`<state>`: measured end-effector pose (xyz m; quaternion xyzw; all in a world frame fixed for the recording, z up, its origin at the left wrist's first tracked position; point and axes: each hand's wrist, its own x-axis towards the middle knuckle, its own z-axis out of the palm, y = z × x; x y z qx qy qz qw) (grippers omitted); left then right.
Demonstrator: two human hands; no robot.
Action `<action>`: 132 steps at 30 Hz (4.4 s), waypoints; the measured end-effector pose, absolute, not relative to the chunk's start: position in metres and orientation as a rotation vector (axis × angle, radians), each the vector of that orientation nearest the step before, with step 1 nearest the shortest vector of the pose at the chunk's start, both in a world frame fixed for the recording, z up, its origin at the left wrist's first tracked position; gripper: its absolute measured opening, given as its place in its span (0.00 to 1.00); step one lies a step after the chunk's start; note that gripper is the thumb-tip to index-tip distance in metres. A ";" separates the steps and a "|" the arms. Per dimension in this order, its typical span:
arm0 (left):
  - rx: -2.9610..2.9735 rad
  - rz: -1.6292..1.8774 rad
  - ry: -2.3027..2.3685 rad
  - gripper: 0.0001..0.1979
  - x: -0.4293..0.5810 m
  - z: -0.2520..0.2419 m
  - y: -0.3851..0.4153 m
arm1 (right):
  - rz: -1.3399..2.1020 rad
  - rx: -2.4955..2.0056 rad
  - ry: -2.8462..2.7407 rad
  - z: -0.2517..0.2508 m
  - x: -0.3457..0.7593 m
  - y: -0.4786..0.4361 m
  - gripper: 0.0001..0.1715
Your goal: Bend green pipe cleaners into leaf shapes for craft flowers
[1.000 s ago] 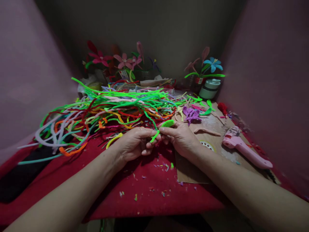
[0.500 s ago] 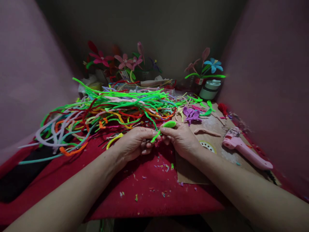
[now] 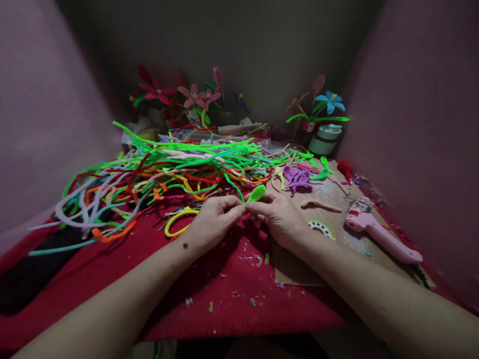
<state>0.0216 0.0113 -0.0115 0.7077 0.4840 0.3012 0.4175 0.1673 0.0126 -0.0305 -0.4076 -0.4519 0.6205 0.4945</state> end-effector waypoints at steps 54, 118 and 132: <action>1.532 0.643 1.187 0.14 0.021 -0.003 0.009 | 1.656 -0.971 -0.983 -0.034 0.169 0.015 0.09; 1.683 0.598 1.317 0.13 0.115 0.017 0.093 | 1.410 -0.943 -1.928 -0.036 0.153 -0.014 0.16; 1.914 0.446 1.306 0.13 0.150 -0.002 0.127 | 1.427 -1.001 -1.967 -0.035 0.155 -0.014 0.15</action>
